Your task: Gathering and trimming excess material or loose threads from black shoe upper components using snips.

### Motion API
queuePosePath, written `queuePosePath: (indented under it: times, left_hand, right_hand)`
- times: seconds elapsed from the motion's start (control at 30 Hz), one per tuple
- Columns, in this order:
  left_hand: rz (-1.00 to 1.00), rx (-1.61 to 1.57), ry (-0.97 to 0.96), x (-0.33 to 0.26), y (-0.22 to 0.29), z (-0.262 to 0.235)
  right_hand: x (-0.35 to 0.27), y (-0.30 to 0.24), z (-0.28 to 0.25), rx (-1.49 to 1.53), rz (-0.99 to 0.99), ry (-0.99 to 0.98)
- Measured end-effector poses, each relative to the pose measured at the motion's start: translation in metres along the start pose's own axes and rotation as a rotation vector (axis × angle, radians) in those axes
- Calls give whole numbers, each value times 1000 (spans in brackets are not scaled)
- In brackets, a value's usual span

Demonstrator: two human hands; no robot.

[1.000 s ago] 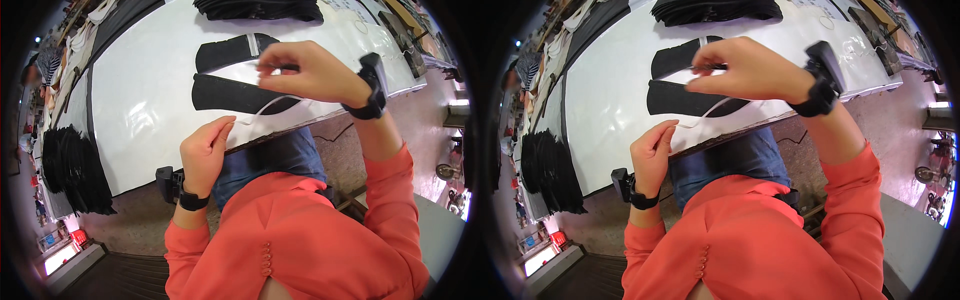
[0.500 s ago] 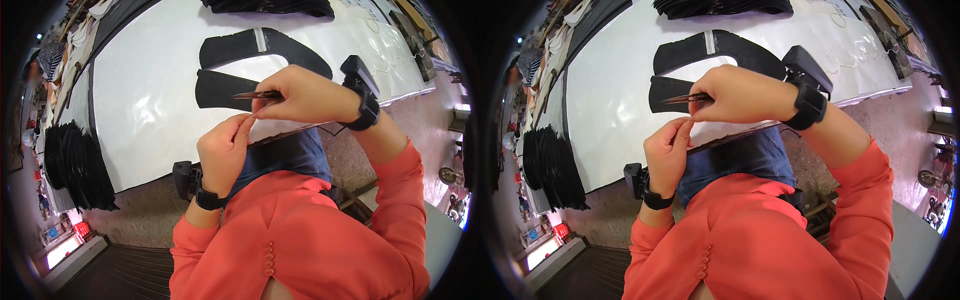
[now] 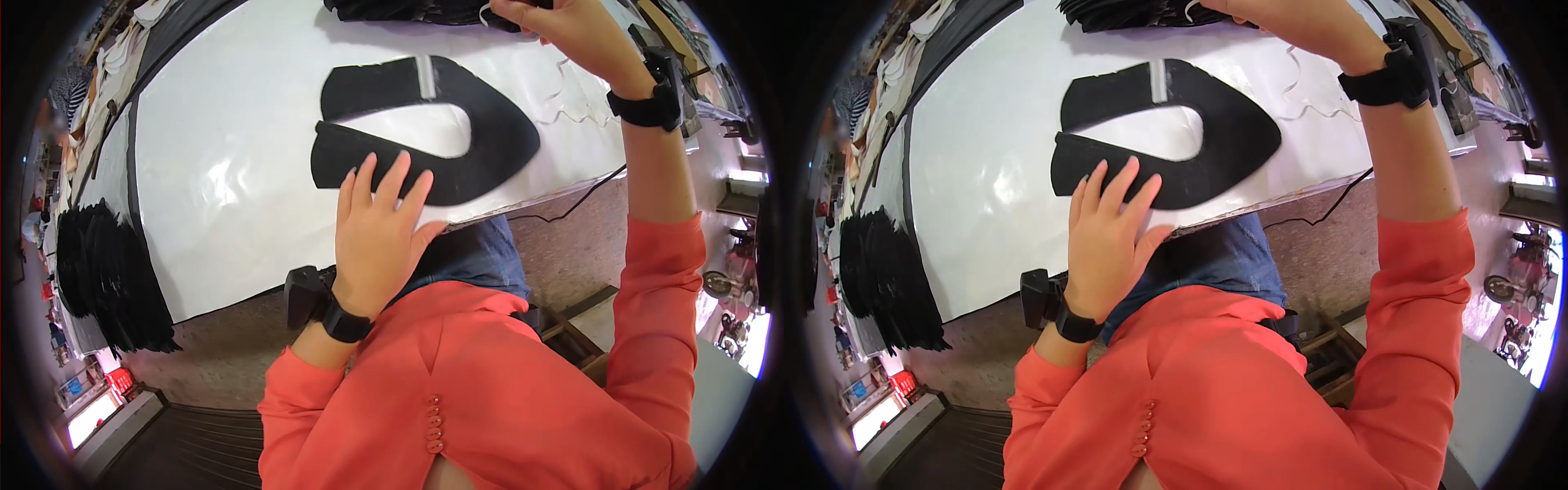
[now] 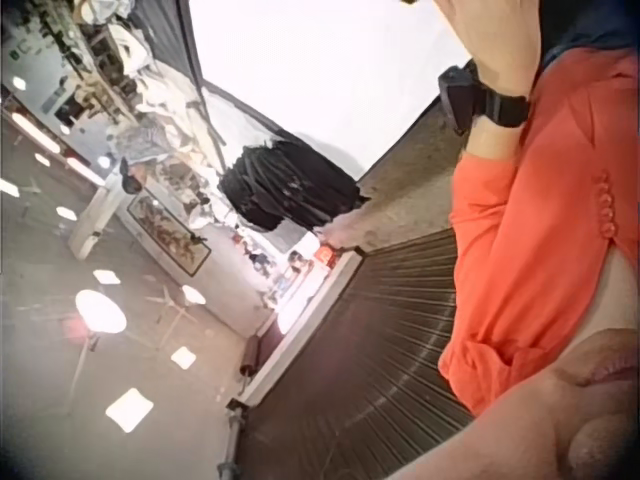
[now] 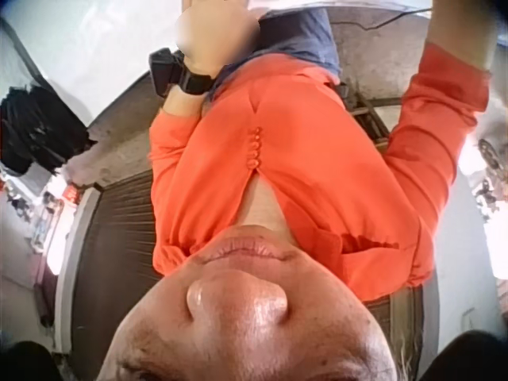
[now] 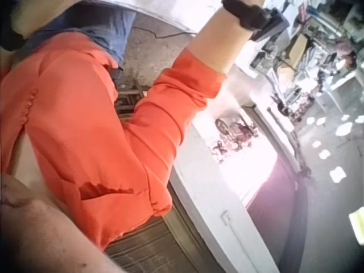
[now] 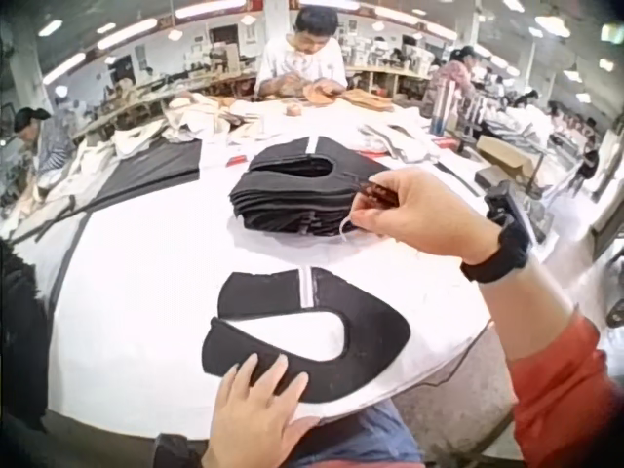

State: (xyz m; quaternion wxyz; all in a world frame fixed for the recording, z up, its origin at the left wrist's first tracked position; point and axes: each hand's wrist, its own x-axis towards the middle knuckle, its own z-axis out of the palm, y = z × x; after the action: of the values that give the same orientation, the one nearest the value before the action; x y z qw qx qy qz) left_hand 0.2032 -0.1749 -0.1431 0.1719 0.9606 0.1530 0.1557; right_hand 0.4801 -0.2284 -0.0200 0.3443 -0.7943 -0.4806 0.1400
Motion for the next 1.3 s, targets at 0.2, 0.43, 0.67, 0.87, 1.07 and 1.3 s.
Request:
queuePosePath:
  times: [0.2,0.43,0.67,0.87,1.07,1.3]
  left_hand:
    - [62,-119,-71,-30,8,-1]
    - [39,-176,7,-31,11,3]
    - [-158,-72,303,-54,-19,-4]
    - [-210,75,257,-51,-19,-5]
    - [-181,98,205,-51,-20,-6]
    - [-166,23,259,-56,-25,2]
  right_hand:
    - [23,-12,22,-174,-179,-64]
    - [22,-23,108,6,-107,-624]
    - [22,-3,132,-52,-284,-564]
    - [7,-18,129,-8,-265,-546]
    - [-10,-22,132,22,-250,-727]
    - [-16,-20,141,108,-293,-837]
